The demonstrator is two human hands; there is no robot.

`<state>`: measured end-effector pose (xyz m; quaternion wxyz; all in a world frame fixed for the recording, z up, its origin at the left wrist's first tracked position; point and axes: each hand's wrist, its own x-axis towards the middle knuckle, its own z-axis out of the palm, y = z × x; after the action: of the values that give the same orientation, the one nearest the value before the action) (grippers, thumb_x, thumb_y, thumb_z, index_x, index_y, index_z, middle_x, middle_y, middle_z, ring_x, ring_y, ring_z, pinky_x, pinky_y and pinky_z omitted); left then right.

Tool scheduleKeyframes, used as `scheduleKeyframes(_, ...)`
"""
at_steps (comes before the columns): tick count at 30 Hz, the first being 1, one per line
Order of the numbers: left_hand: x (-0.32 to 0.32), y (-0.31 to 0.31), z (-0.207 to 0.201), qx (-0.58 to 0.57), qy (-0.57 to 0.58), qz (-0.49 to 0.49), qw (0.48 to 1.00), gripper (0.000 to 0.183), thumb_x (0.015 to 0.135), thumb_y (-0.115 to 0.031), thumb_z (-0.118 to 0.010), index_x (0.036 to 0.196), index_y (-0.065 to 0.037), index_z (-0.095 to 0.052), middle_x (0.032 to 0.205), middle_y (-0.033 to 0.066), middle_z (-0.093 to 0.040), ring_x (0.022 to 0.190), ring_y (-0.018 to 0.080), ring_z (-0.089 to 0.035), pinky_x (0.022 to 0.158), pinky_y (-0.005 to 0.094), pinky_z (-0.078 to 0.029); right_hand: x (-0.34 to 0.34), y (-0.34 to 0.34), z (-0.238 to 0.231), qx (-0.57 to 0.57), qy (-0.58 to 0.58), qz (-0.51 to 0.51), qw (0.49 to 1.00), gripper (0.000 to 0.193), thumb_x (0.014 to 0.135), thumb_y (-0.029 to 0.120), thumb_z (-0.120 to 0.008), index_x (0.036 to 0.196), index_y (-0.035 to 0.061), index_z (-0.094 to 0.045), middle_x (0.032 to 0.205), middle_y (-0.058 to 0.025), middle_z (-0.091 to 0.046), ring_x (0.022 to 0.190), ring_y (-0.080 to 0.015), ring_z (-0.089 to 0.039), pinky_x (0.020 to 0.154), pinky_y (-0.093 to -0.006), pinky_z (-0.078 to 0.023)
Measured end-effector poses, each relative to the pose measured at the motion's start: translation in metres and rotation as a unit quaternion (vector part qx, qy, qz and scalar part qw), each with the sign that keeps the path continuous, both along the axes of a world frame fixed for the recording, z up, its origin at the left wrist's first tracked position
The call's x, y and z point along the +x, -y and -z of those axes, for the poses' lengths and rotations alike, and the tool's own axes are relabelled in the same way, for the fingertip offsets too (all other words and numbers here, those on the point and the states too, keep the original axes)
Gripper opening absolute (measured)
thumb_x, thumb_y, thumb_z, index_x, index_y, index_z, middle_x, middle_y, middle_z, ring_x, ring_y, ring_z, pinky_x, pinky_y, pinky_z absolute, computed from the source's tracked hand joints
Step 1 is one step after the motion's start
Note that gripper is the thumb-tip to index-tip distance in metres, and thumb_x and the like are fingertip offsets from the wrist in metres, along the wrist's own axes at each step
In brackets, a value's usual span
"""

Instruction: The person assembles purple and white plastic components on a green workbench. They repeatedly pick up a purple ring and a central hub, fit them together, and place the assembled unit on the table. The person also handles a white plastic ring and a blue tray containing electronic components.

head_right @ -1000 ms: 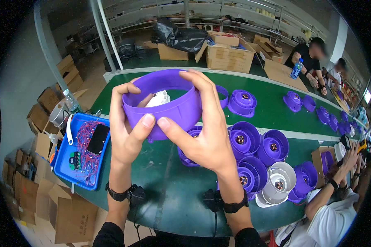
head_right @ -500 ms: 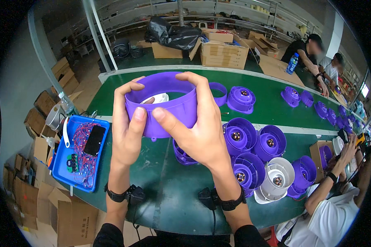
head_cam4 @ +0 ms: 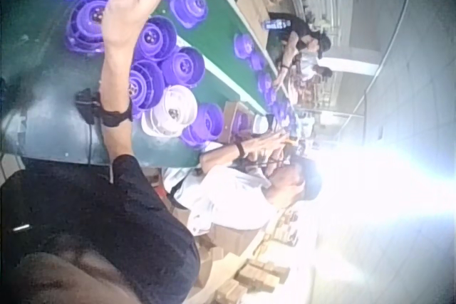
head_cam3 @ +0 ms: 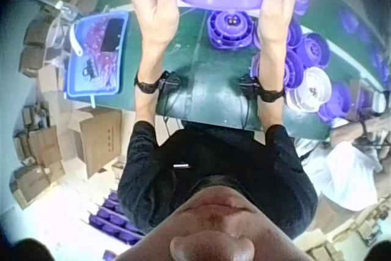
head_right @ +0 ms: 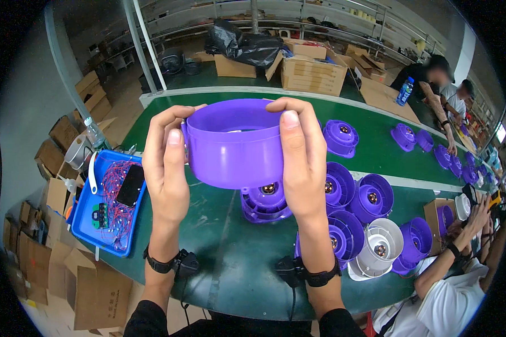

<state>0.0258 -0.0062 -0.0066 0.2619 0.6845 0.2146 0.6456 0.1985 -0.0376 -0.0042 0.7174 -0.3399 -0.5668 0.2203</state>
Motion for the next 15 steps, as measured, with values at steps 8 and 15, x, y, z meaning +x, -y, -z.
scheduleKeyframes(8, 0.002, 0.004, 0.005, 0.037, -0.072, -0.048, 0.996, 0.049, 0.092, -0.029, -0.063, 0.128, 0.000, -0.047, 0.117, 0.0146, -0.058, 0.103, 0.0235, -0.059, 0.078, 0.0336, -0.051, -0.003, -0.001, 0.002, 0.029, 0.038, 0.031, 0.998, 0.035, 0.103, 0.032, -0.043, 0.110, 0.0004, -0.057, 0.086, 0.0002, -0.055, 0.073, -0.0039, -0.044, 0.064, -0.0206, -0.036)
scheduleKeyframes(15, -0.005, 0.006, -0.003, 0.009, 0.018, 0.013, 1.000, 0.045, 0.093, -0.028, -0.062, 0.127, -0.002, -0.049, 0.115, 0.0093, -0.056, 0.105, 0.0156, -0.055, 0.074, 0.0280, -0.051, -0.001, -0.001, -0.004, -0.045, -0.154, -0.130, 0.978, 0.048, 0.105, 0.041, -0.034, 0.113, 0.0002, -0.057, 0.095, -0.0069, -0.063, 0.084, -0.0098, -0.060, 0.076, -0.0239, -0.048)
